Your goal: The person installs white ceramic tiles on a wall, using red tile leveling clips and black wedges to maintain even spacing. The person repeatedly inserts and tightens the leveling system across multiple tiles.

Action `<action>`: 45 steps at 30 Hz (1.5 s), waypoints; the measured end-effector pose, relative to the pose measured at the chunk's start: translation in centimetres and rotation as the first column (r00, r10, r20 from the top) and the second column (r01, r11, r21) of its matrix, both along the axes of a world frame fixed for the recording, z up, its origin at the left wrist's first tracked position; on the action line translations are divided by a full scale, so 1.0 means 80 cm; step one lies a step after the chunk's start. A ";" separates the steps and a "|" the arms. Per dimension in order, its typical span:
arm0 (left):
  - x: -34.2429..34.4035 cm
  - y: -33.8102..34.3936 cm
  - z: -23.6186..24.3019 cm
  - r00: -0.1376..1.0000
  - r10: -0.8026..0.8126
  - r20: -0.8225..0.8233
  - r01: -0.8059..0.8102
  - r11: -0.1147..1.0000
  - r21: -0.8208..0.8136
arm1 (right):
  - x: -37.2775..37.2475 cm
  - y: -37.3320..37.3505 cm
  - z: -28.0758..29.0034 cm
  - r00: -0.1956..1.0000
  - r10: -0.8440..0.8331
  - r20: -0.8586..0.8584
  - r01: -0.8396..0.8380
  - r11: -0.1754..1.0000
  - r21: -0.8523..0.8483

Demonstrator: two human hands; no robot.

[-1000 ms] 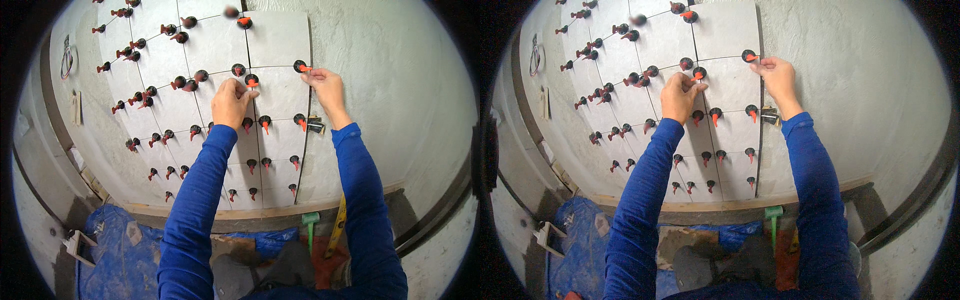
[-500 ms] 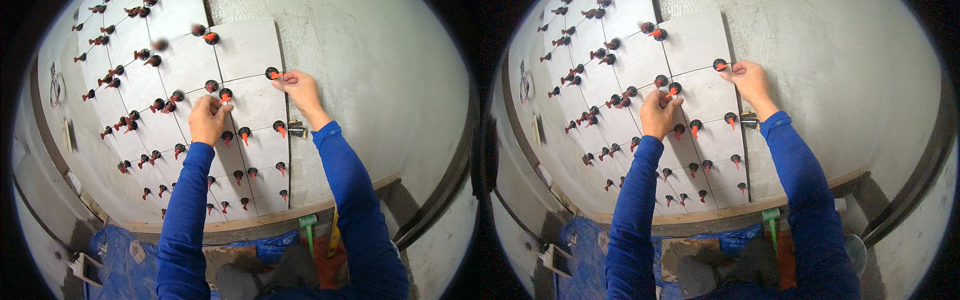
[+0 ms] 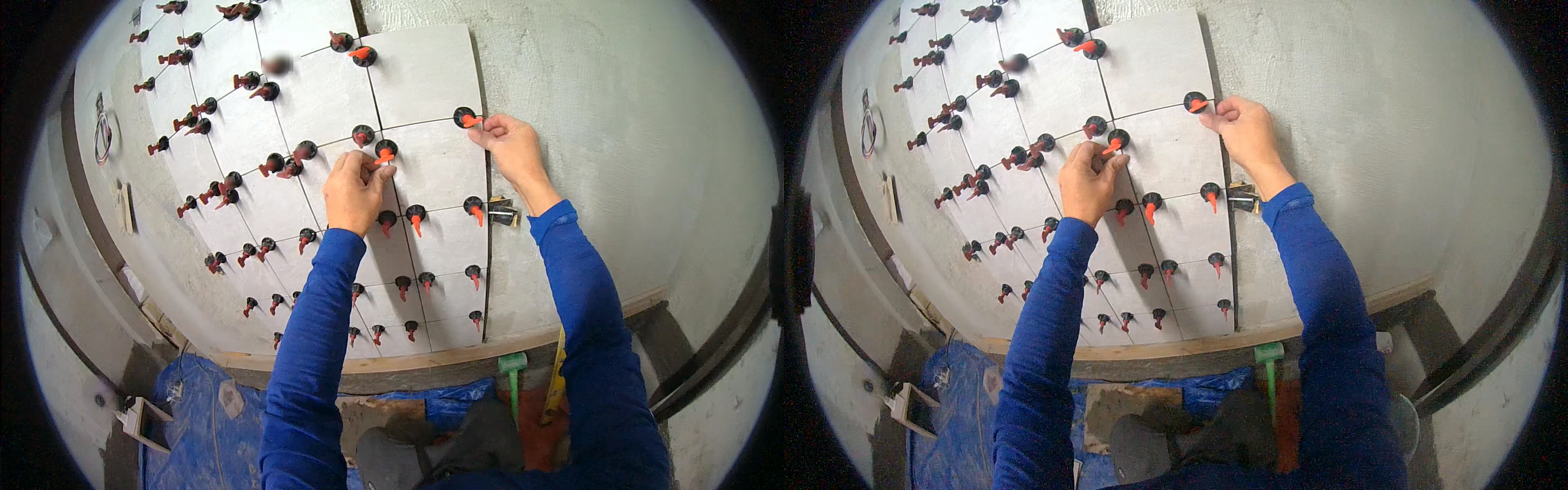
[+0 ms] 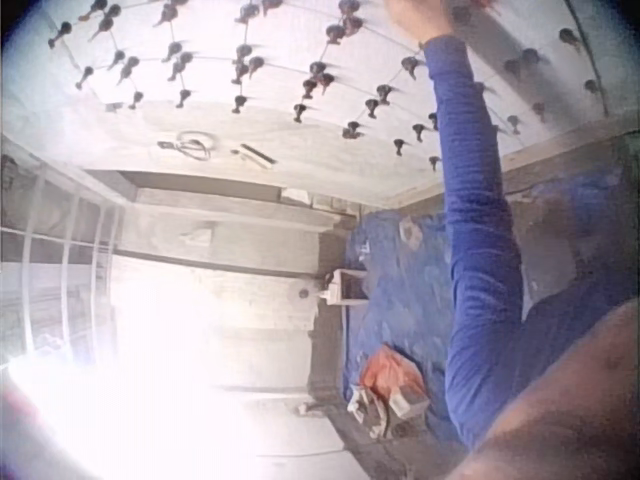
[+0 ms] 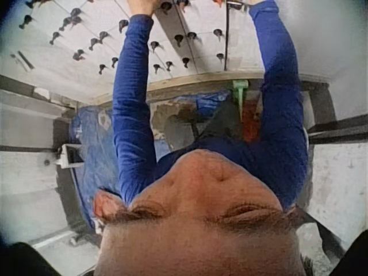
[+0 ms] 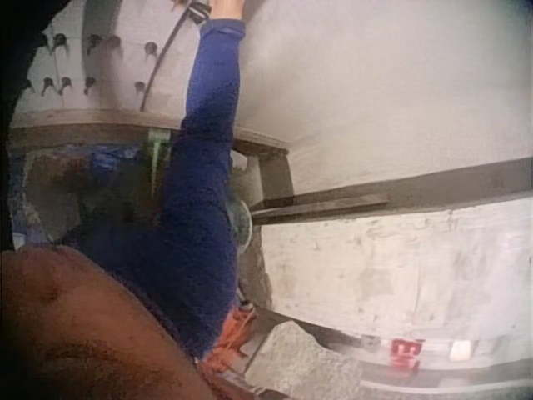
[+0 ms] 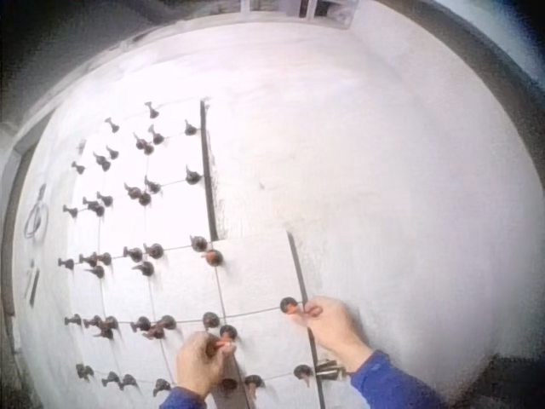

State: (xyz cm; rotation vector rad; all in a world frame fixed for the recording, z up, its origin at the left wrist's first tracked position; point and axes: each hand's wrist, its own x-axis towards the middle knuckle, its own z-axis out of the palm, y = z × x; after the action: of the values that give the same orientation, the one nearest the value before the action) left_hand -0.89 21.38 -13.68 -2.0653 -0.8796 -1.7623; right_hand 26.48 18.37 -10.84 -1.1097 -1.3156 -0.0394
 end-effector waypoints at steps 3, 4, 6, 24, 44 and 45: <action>-0.003 -0.001 -0.001 0.998 -0.055 0.012 0.055 0.998 -0.032 | 0.001 0.001 -0.001 1.000 -0.015 0.006 0.015 1.000 0.000; -0.003 -0.001 -0.001 0.998 -0.066 0.021 0.067 0.997 -0.028 | 0.002 0.002 -0.001 1.000 -0.007 0.004 0.007 1.000 0.009; -0.003 -0.002 0.000 0.996 -0.081 0.035 0.083 0.995 -0.048 | 0.002 0.002 -0.002 1.000 0.001 0.021 -0.001 1.000 0.015; 0.016 -0.007 0.000 0.982 -0.098 0.164 0.149 0.928 -0.343 | 0.011 0.007 -0.001 0.999 0.014 0.051 -0.014 1.000 0.007; 0.009 0.007 -0.004 0.981 -0.122 0.152 0.166 0.933 -0.318 | 0.005 0.002 -0.004 0.998 0.058 -0.011 -0.057 0.998 0.024; 0.009 0.007 -0.005 0.985 -0.098 0.144 0.142 0.929 -0.342 | 0.005 0.003 -0.005 0.997 0.072 -0.010 -0.071 0.997 0.034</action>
State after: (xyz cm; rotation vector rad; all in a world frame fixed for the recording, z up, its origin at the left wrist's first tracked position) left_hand -0.13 21.96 -14.07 -2.2891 -1.2056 -1.9319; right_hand 26.91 18.60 -11.24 -1.0324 -1.3396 -0.0024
